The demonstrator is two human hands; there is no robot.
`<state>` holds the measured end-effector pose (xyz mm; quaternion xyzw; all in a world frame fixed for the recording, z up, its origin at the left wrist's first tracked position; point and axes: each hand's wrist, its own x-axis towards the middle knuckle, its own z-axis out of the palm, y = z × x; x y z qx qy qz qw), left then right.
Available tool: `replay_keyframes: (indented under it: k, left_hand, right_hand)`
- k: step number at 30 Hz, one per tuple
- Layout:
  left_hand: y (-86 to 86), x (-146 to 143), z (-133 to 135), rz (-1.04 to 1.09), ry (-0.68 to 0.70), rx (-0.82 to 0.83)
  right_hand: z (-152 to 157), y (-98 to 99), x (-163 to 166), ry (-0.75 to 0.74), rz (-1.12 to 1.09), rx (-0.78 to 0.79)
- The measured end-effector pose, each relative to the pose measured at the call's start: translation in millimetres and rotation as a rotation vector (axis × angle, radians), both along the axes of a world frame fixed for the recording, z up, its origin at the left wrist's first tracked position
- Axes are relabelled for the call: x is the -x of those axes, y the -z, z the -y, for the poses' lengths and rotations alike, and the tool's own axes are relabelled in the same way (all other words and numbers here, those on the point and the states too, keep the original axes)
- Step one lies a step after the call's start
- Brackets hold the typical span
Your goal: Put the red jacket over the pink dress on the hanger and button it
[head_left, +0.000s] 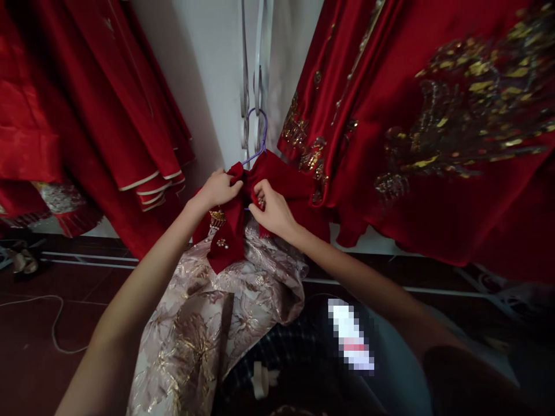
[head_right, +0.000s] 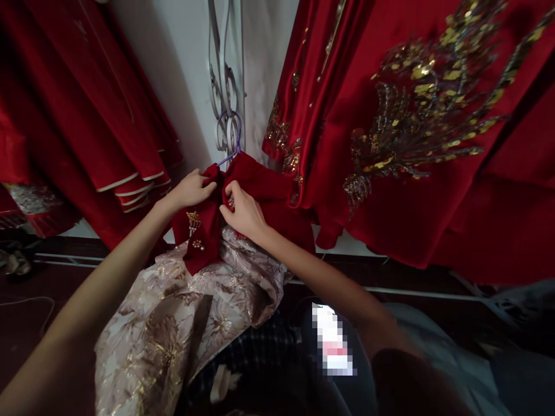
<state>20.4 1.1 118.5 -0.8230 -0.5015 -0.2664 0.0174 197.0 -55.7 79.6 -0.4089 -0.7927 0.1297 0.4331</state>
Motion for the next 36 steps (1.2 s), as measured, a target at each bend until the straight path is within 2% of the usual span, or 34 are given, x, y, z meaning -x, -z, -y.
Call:
replay_keyframes:
  k: [4, 6, 7, 9, 13, 16, 20, 23, 26, 31, 36]
  left_hand:
    - [-13.1, -11, 35, 0.084, -0.158, -0.158]
    - [-13.8, -22, 58, 0.122, -0.166, -0.182]
    - [-10.8, -28, 68, 0.114, -0.127, -0.134]
    - [1.7, -43, 81, 0.046, 0.009, 0.022]
    - [39.6, -60, 82, 0.09, 0.092, 0.045]
    - [64.2, -58, 75, 0.33, 0.08, 0.012]
    - [89.7, -57, 71, 0.861, 0.123, 0.039]
    - [102.2, -56, 71, 1.146, 0.197, 0.094]
    - [107.1, -53, 72, 1.295, 0.217, 0.112]
    - [106.3, -49, 73, 1.274, 0.223, 0.139]
    - [101.8, -52, 80, 1.057, 0.136, 0.004]
  right_hand:
    - [13, -8.3, -17, 0.073, -0.22, -0.038]
    - [17, -8.3, -19, 0.045, -0.303, -0.021]
    - [17, -6.8, -19, 0.011, -0.313, 0.007]
    - [16, -1.2, -20, -0.059, -0.314, 0.085]
    - [8, 15.3, -25, -0.133, -0.387, 0.188]
    - [6, 28.0, -29, -0.141, -0.383, 0.155]
    - [9, 46.6, -26, -0.096, -0.394, 0.096]
    - [14, 58.5, -22, -0.131, -0.437, 0.051]
    - [20, 62.7, -21, -0.157, -0.464, 0.036]
    - [27, 57.7, -21, -0.147, -0.453, 0.024]
    - [29, 57.0, -18, -0.109, -0.454, -0.022]
